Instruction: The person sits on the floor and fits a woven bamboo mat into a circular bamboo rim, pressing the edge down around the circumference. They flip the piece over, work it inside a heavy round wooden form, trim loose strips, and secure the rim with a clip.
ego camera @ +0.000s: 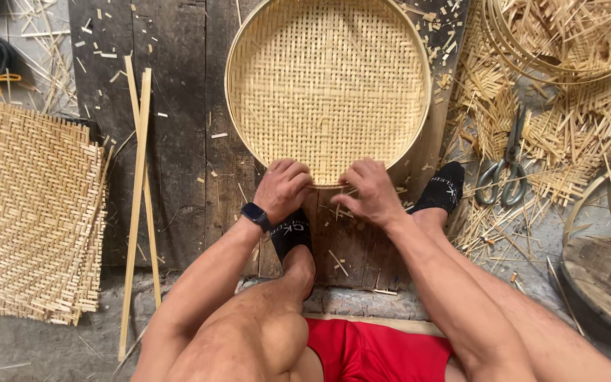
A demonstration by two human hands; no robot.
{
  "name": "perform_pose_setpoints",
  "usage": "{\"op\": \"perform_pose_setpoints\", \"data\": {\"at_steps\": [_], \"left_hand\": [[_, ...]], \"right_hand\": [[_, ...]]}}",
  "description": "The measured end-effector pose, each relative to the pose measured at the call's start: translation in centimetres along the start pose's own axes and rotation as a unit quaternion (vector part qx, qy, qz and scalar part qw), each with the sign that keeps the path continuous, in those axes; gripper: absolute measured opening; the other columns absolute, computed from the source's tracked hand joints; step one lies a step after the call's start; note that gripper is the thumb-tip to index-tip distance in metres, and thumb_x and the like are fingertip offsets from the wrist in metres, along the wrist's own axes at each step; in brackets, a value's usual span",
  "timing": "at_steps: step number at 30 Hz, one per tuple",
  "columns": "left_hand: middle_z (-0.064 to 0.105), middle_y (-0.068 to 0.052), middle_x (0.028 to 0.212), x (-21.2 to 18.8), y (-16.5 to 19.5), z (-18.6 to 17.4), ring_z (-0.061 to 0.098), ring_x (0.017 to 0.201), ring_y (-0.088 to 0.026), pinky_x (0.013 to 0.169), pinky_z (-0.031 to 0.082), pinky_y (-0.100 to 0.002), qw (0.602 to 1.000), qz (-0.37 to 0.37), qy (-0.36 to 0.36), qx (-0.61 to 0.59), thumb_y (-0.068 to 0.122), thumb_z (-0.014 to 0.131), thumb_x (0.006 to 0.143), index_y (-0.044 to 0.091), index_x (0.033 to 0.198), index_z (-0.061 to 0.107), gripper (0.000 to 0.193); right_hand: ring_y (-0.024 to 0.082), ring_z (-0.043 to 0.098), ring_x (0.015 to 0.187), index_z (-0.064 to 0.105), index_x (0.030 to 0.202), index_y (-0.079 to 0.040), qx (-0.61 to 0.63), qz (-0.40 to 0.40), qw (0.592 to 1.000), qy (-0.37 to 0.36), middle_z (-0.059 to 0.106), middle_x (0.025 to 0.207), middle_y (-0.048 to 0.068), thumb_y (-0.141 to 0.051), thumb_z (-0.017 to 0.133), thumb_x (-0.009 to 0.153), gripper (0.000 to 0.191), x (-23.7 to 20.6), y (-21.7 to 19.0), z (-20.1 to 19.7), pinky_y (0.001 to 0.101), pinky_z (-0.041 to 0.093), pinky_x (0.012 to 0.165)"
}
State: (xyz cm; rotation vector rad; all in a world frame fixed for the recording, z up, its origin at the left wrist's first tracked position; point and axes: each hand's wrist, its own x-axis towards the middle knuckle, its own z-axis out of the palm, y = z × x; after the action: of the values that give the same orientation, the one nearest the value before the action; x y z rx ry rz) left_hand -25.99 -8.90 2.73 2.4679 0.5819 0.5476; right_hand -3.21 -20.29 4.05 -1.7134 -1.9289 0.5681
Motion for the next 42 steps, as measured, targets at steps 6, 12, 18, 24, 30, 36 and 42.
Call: {"op": "perform_pose_setpoints", "data": {"at_steps": [6,12,18,24,30,36,42], "left_hand": [[0.073,-0.004,0.094,7.7,0.7,-7.2,0.062,0.08,-0.017,0.074,0.048,-0.034,0.972,0.173,0.157,-0.023,0.028,0.082,0.093,0.009,0.114,0.068,0.031],[0.071,-0.003,0.086,11.5,4.5,-11.5,0.063,0.078,-0.02,0.073,0.047,-0.036,0.974,0.144,0.165,-0.059,0.025,0.087,0.09,0.009,0.105,0.07,0.028],[0.074,-0.002,0.087,8.2,2.1,-9.1,0.066,0.088,-0.02,0.09,0.049,-0.038,0.992,0.071,0.024,-0.106,0.023,0.092,0.079,0.012,0.089,0.071,0.026],[0.064,-0.02,0.132,0.0,-3.0,-5.7,0.053,0.121,-0.029,0.101,0.048,-0.045,0.914,-0.361,0.166,0.086,0.014,0.083,0.082,0.009,0.108,0.064,0.032],[0.072,-0.023,0.106,0.4,-5.6,1.4,0.071,0.097,-0.039,0.087,0.056,-0.046,0.828,-0.512,0.195,-0.12,0.029,0.083,0.084,-0.002,0.116,0.055,0.053],[0.075,-0.018,0.103,4.4,-12.8,-3.3,0.074,0.097,-0.036,0.085,0.058,-0.045,0.848,-0.476,0.209,-0.102,0.022,0.074,0.082,0.006,0.112,0.066,0.036],[0.073,-0.016,0.088,7.7,-14.5,-4.4,0.07,0.084,-0.036,0.075,0.054,-0.048,0.742,-0.638,0.204,0.03,0.039,0.085,0.082,0.005,0.089,0.066,0.04]], "right_hand": [[0.019,0.056,0.09,0.069,0.101,-0.006,0.016,-0.13,0.961,0.243,0.057,0.095,0.005,-0.026,0.088,0.087,0.03,4.4,-1.4,-8.3,0.0312,0.053,0.074],[0.016,0.054,0.082,0.067,0.098,-0.004,0.031,-0.06,0.965,0.253,0.053,0.092,0.004,-0.029,0.089,0.088,0.034,4.8,-3.7,-12.9,0.0319,0.05,0.066],[0.014,0.067,0.09,0.072,0.1,-0.008,0.153,0.072,0.974,0.152,0.068,0.101,0.006,-0.027,0.084,0.092,0.024,1.8,-4.9,-8.3,0.0252,0.062,0.074],[0.024,0.069,0.097,0.073,0.105,-0.005,0.067,0.193,0.956,0.208,0.071,0.104,0.01,-0.012,0.078,0.092,0.016,-2.8,-1.7,-4.3,0.0341,0.056,0.085],[0.017,0.062,0.086,0.055,0.126,0.002,0.216,0.393,0.842,0.301,0.066,0.095,0.009,-0.027,0.081,0.098,0.048,-2.7,6.3,0.4,0.0298,0.054,0.077],[0.015,0.065,0.068,0.054,0.117,0.002,0.297,0.522,0.78,0.175,0.067,0.091,0.008,-0.045,0.074,0.094,0.055,-0.2,10.6,1.1,0.0316,0.054,0.049],[0.048,0.069,0.086,0.075,0.096,0.003,-0.004,0.467,0.881,0.073,0.072,0.089,0.032,-0.042,0.063,0.097,0.047,2.2,9.6,3.8,0.0537,0.054,0.074]]}}
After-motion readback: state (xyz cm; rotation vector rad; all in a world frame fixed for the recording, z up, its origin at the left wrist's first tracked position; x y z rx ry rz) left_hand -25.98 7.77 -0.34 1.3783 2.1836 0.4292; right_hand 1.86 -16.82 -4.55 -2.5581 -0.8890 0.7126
